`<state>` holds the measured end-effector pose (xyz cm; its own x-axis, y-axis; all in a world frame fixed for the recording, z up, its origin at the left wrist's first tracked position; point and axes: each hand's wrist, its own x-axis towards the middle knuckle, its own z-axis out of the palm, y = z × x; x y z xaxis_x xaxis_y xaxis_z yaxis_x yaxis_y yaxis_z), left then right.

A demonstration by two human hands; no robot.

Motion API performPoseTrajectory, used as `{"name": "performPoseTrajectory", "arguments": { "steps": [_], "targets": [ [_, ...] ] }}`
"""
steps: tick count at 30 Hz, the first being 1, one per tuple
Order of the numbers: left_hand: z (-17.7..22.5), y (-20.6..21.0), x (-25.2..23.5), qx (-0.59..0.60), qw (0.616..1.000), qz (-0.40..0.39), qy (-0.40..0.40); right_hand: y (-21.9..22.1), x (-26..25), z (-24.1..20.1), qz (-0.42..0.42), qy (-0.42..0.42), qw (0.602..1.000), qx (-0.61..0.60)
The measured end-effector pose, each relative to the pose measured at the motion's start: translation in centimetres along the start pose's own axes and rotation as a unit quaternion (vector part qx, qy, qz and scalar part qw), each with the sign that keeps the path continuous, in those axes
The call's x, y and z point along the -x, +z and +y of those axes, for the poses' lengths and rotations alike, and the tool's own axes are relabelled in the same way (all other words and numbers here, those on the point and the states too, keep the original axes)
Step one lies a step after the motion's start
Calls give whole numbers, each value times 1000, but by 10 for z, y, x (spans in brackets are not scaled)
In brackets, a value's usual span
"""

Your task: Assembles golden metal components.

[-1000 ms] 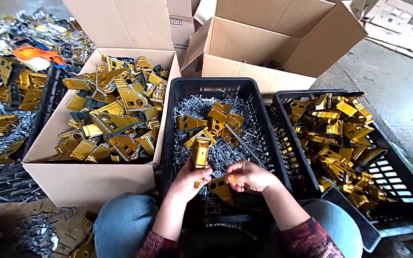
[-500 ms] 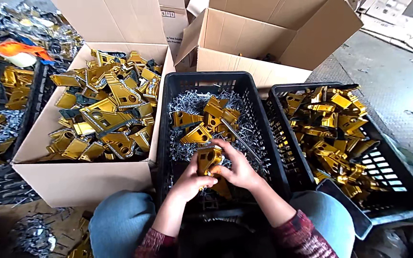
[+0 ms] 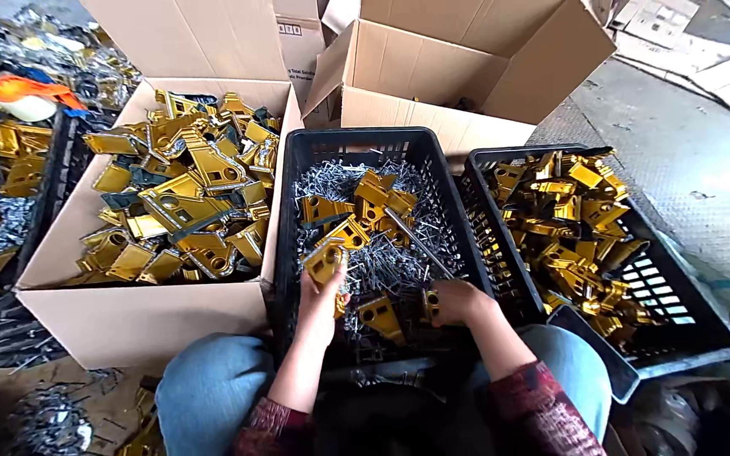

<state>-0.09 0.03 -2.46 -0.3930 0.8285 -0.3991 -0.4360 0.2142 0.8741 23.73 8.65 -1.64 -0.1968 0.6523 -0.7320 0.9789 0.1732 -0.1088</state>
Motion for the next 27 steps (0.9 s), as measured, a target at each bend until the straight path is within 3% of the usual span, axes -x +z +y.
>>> {"name": "performPoseTrajectory", "arguments": {
  "steps": [3,7,11,13,18,20,23,24,25,27],
  "targets": [
    [6,0,-5,40,996,75,11,17,-1,0,-25,39,999,6],
    [11,-1,3,63,993,91,43,10,5,2,-34,-4,999,13],
    [13,-3,4,70,990,97,71,11,13,-2,42,-109,971,-211],
    [9,-3,3,55,989,109,87,31,5,-21,54,-109,946,-301],
    [3,-3,-6,16,982,149,114,63,-15,-50,34,-70,959,-274],
    [2,-4,-7,-9,983,149,102,55,-1,-51,97,-116,916,-373],
    [-1,0,-2,-35,995,80,52,32,26,-63,134,-229,760,-593],
    [-4,5,2,-30,998,40,40,25,32,-69,133,-247,727,-627],
    [-9,9,5,-20,999,1,42,20,36,-75,137,-258,713,-638],
    [-21,17,7,21,996,-62,55,20,34,-82,197,-296,746,-563]
  ]
}}
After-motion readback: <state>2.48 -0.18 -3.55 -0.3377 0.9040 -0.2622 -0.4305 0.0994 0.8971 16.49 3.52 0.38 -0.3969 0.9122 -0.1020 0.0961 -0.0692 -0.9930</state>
